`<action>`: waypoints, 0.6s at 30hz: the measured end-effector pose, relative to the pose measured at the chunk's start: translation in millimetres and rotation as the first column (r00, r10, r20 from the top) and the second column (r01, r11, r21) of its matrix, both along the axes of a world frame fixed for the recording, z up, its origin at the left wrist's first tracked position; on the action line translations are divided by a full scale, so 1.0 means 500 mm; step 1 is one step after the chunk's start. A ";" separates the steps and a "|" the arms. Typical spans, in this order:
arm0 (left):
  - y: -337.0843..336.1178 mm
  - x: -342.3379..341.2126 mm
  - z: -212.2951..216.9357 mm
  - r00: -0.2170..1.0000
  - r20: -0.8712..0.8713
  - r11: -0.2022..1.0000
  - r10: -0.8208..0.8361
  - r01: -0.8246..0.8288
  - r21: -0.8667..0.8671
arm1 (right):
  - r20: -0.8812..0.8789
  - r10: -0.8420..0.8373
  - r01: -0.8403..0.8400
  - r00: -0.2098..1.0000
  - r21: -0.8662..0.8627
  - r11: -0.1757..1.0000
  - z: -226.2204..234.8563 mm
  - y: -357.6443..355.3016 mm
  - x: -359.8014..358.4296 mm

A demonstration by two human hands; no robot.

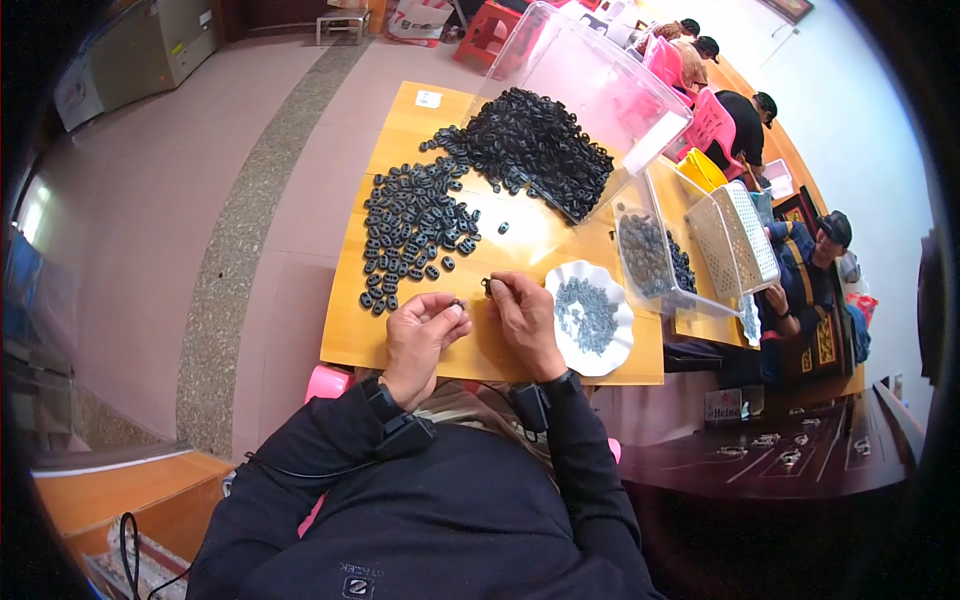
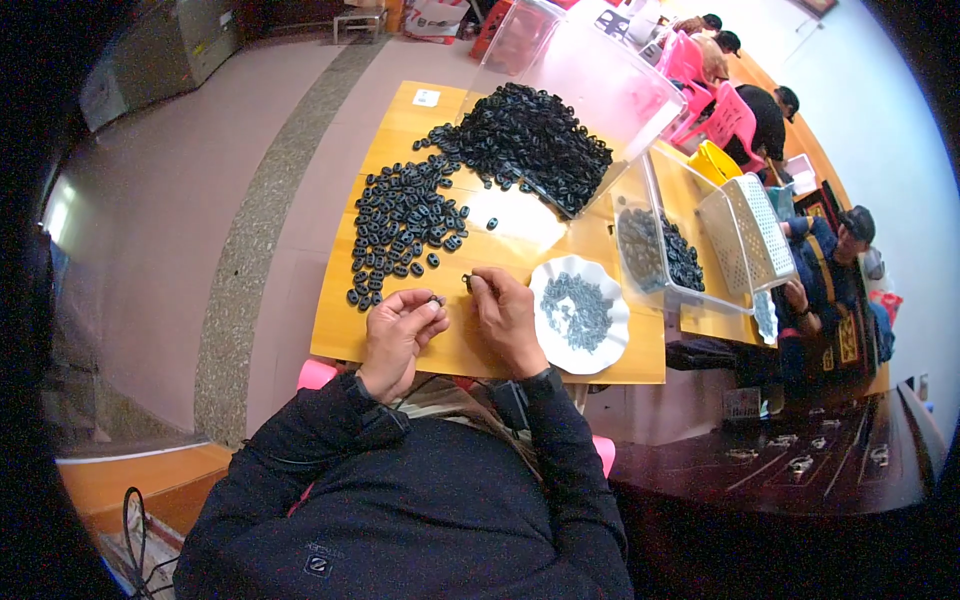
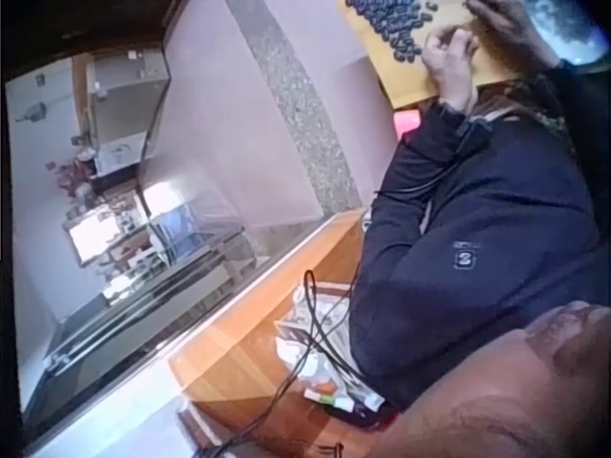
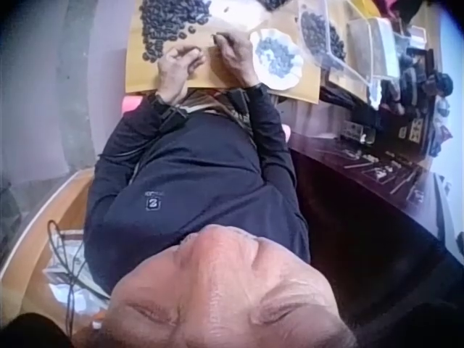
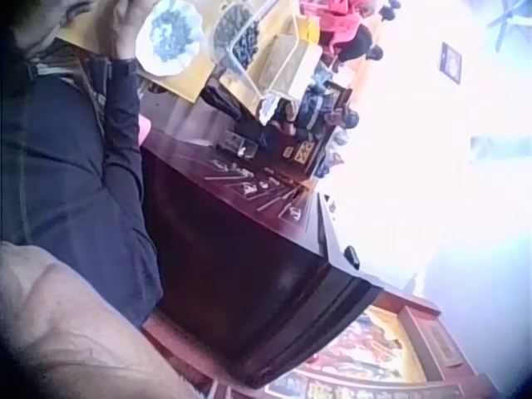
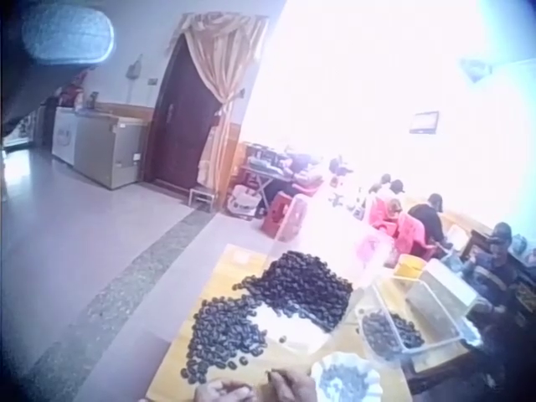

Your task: The person assembles cord locks by hand, picking up a spring from a dish and a plastic housing from the table. They insert the spring into the housing, press the components together, and place the completed cord lock back onto the table.

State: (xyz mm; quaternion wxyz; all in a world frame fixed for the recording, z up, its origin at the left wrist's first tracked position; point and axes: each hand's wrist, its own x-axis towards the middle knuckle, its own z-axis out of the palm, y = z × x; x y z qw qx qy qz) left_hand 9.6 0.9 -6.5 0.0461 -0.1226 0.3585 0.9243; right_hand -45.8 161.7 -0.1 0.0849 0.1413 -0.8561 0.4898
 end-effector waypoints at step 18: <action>0.003 -0.005 -0.001 0.999 -0.040 0.986 0.015 -0.022 -0.166 | 0.384 0.271 -0.008 0.883 -0.564 0.826 0.009 -0.005 0.062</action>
